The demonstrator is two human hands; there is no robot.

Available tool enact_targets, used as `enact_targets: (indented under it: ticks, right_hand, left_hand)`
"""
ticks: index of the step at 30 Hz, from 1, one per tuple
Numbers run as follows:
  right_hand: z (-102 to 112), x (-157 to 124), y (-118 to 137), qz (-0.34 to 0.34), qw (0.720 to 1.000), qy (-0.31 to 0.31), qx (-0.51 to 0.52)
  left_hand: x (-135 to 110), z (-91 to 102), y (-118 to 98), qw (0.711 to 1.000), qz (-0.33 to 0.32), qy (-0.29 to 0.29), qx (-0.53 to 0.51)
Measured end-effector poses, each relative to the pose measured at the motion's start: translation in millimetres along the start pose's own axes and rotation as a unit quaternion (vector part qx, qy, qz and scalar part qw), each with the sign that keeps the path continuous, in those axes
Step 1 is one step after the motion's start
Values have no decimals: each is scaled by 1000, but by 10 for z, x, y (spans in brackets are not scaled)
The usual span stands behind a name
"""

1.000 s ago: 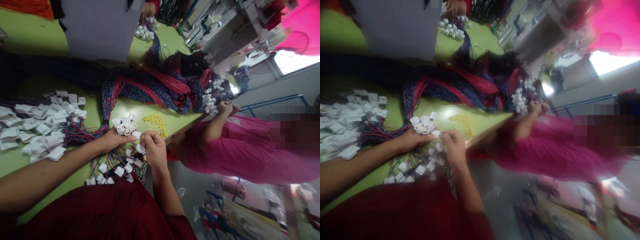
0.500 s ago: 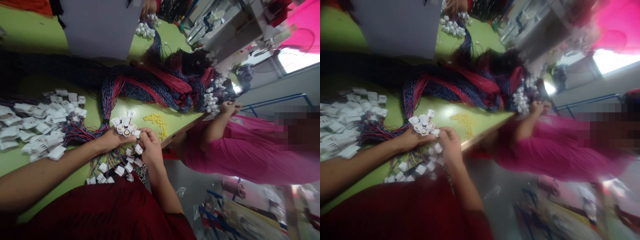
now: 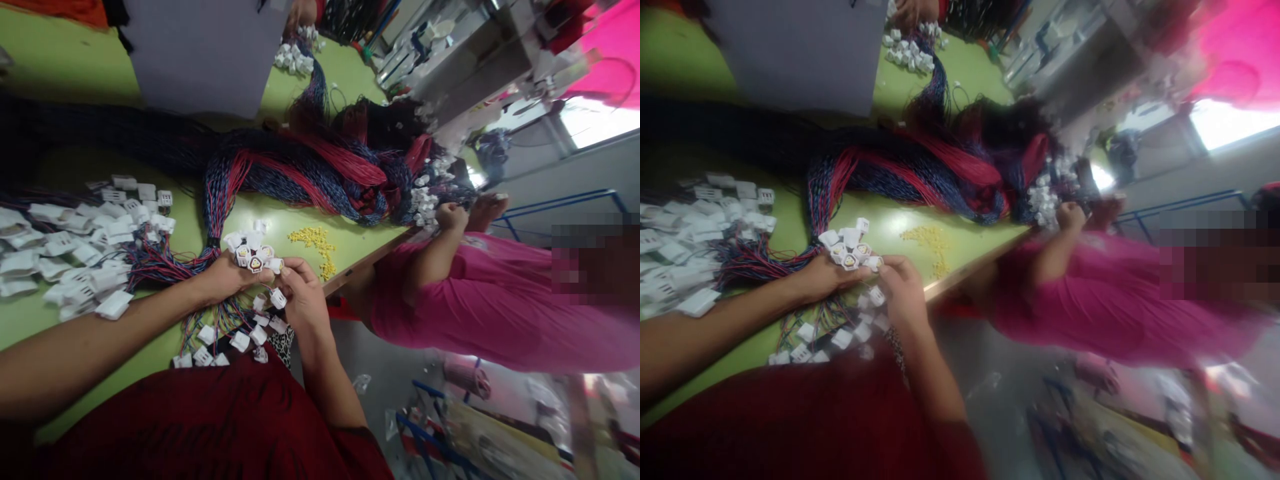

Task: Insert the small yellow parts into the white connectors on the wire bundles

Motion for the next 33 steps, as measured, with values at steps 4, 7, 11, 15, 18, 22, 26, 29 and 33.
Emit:
enact_targets:
  ticks: [4, 7, 11, 15, 18, 22, 26, 29, 33]
  right_hand:
    - [47, 27, -36, 5, 1000, 0, -30]
    - [49, 55, -53, 26, 998, -6, -60]
    - [34, 69, -36, 51, 994, -8, -101]
    - [162, -65, 8, 91, 982, -48, -160]
    - [266, -252, 17, 134, 960, -58, -237]
    - [260, -429, 29, 217, 912, -42, -347]
    - [127, -475, 108, 325, 836, -17, -442]
    - [102, -433, 87, 313, 827, 14, -467]
    - [349, -364, 60, 334, 819, -37, -465]
  left_hand:
    - [-1, 7, -22, 1000, -1, -6, 11]
    - [-8, -3, 2, 1000, 16, 4, -21]
    - [-14, -28, 21, 998, 20, 23, -57]
    - [2, -21, 25, 998, 12, 1, -63]
    - [18, -24, 50, 998, 8, -1, -64]
    - [10, -11, 55, 999, 11, 7, -29]
    - [-22, -8, -15, 998, 21, 46, 44]
    - [-44, -36, -42, 993, 46, 87, 60]
    - [-50, -64, -38, 992, 62, 91, 59]
Point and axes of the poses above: each hand's wrist, its own x-axis towards the middle knuckle, its own z-axis out of the back of the hand, y = z × x, the point moved 5 cm from there along x, towards the middle knuckle, and after that the axes turned 2 degrees about -z, right-handed, at the moved point
